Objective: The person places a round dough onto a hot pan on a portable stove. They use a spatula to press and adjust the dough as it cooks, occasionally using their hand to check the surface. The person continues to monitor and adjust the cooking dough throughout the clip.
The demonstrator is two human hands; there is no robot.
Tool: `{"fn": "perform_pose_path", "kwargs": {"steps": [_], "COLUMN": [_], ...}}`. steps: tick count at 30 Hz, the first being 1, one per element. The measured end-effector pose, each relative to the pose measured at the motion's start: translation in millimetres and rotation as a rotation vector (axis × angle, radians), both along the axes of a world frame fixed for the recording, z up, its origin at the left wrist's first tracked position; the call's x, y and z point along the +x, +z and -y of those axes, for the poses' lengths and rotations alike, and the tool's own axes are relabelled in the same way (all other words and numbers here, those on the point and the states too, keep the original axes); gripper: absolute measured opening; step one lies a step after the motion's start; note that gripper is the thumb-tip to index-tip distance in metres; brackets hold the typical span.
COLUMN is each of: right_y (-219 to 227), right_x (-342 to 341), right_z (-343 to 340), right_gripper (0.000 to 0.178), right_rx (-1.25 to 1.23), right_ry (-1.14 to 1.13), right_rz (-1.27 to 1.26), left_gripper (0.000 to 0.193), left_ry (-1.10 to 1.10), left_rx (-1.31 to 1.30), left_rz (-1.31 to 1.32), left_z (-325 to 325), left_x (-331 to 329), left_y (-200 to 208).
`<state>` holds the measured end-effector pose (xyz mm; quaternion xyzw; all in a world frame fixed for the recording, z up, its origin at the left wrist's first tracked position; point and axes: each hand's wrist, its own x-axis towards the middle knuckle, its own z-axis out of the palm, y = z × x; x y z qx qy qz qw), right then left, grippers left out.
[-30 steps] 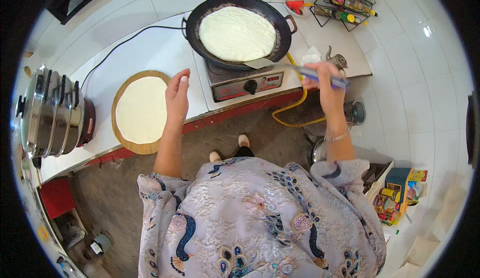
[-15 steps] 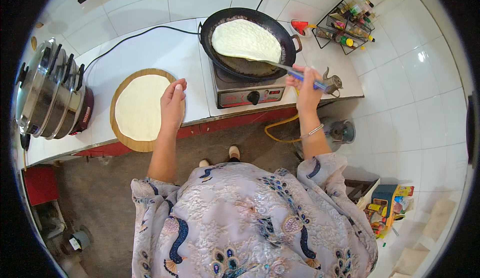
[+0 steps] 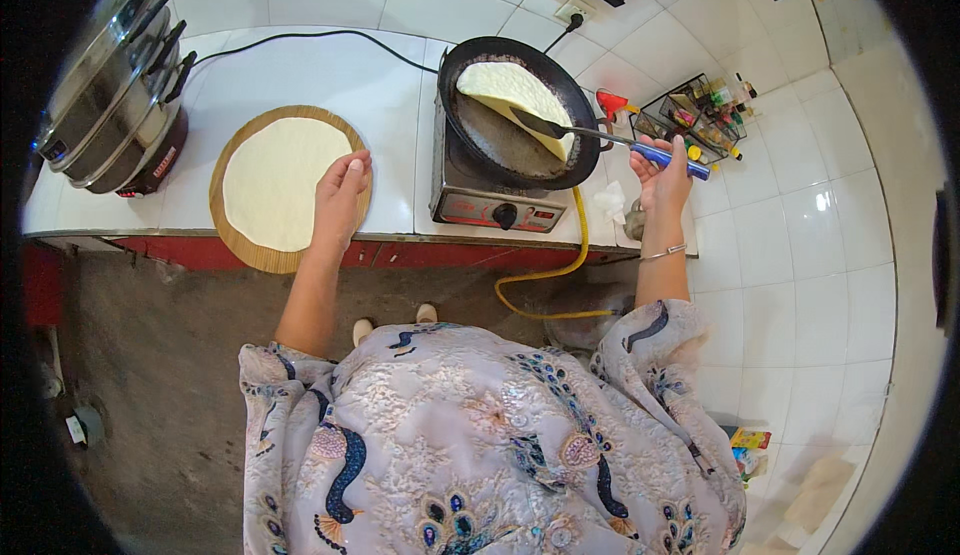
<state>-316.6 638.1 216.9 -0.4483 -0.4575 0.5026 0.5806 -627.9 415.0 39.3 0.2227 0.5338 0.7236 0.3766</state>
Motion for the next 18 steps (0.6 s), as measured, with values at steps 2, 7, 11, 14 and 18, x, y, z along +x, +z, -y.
{"fn": "perform_pose_path", "kwargs": {"steps": [2, 7, 11, 14, 18], "right_y": [-5, -6, -4, -4, -16], "right_x": [-1, -1, 14, 18, 20], "right_z": [5, 11, 10, 17, 37], "right_gripper": [0.037, 0.037, 0.037, 0.037, 0.035], "right_rx": [0.001, 0.016, 0.018, 0.031, 0.101], "right_ry": [-0.003, -0.020, 0.027, 0.055, 0.092], "right_rz": [-0.012, -0.045, -0.039, -0.020, 0.025], "left_gripper": [0.032, 0.032, 0.033, 0.034, 0.036], "left_ry": [-0.007, -0.022, -0.038, -0.037, -0.038], "left_rx": [-0.013, -0.012, -0.042, -0.042, -0.073], "left_rz": [-0.015, -0.007, -0.027, 0.011, -0.015], "left_z": [5, 9, 1, -3, -14], "left_x": [-5, -11, -2, 3, 2], "left_y": [-5, -9, -2, 4, 15]}}
